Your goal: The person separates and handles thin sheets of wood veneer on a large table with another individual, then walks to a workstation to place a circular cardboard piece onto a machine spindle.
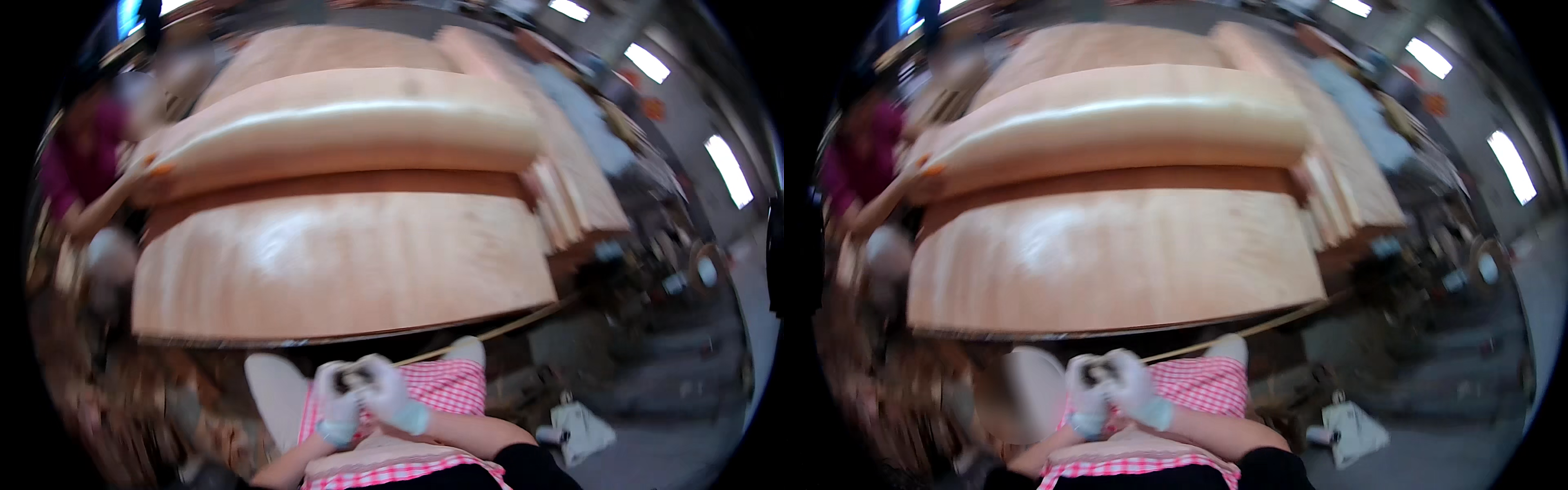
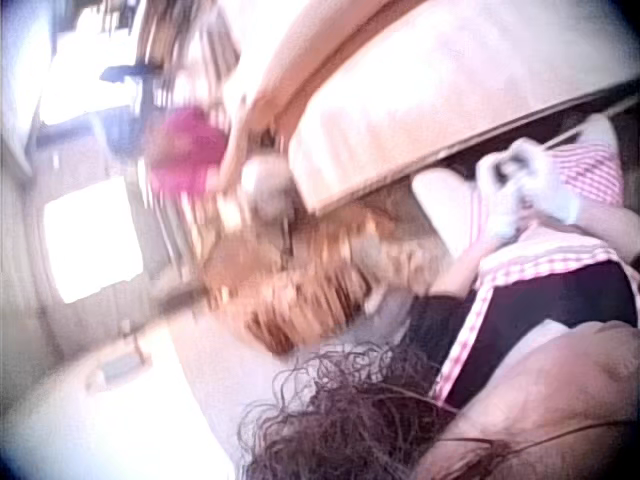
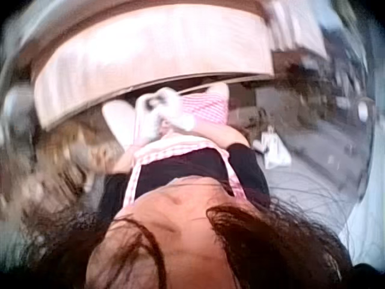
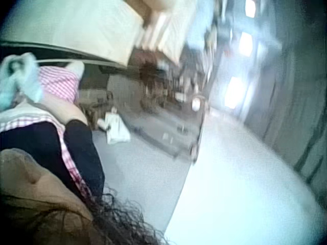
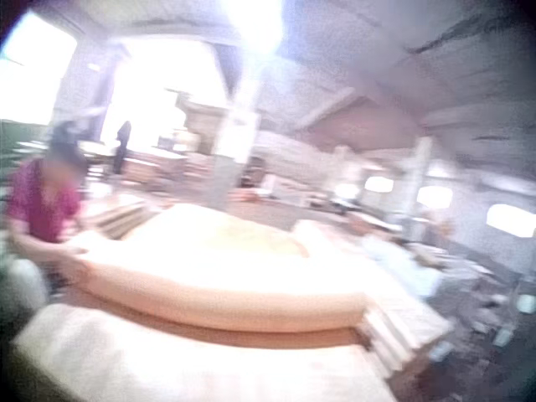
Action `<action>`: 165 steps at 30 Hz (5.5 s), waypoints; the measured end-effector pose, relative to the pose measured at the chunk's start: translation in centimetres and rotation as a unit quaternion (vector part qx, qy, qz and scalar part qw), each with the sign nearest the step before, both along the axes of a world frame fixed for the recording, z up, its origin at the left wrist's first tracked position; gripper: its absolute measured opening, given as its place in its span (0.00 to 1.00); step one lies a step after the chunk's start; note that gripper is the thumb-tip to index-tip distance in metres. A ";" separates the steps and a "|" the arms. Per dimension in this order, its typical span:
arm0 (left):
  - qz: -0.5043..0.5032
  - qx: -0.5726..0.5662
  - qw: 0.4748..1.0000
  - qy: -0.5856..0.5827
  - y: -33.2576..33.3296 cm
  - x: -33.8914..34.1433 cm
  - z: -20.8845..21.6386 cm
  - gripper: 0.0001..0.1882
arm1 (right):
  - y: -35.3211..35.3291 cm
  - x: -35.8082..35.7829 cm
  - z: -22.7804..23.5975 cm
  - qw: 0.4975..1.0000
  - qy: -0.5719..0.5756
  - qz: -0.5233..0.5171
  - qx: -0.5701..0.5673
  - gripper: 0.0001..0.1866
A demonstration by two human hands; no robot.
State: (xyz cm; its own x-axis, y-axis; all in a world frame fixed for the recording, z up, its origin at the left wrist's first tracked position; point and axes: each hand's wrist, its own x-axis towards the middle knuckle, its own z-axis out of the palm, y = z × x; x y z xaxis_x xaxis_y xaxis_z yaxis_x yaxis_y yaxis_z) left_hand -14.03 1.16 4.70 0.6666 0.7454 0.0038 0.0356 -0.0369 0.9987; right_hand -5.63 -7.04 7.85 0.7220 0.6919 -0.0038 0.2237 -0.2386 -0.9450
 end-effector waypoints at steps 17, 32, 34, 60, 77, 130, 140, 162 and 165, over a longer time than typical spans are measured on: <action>-0.020 -0.236 0.958 -0.163 0.0 0.7 -3.3 0.12 | 0.7 0.4 -2.3 0.980 0.158 0.069 0.096 0.12; -0.039 -0.432 0.886 -0.162 0.5 1.1 0.3 0.03 | -5.2 4.9 3.1 0.978 -0.115 0.080 -0.156 0.17; -0.056 -0.420 0.888 -0.177 0.3 1.1 0.5 0.04 | -7.0 6.5 3.2 0.958 -0.198 0.061 -0.197 0.14; 0.159 -0.212 0.961 -0.080 12.6 -9.5 -1.5 0.11 | -4.6 8.1 1.1 0.918 -0.238 0.132 -0.289 0.11; 0.341 -0.306 0.877 -0.144 15.3 -6.2 -6.0 0.06 | -18.0 12.6 0.5 0.906 -0.249 -0.047 -0.339 0.11; 0.477 0.166 0.754 0.419 44.2 -21.9 -9.7 0.11 | -5.7 16.8 -0.2 0.935 0.057 0.020 -0.350 0.08; 0.521 0.037 0.775 0.355 43.3 -18.3 -8.1 0.36 | -10.9 20.6 -4.3 0.890 -0.190 0.056 -0.411 0.15; -0.142 0.398 0.858 0.292 2.3 13.8 -5.4 0.43 | -9.4 20.2 -5.9 0.887 -0.100 0.001 -0.450 0.21; -0.184 0.424 0.839 0.285 -2.6 17.2 -5.5 0.47 | -10.0 20.2 -5.8 0.901 -0.098 -0.006 -0.422 0.20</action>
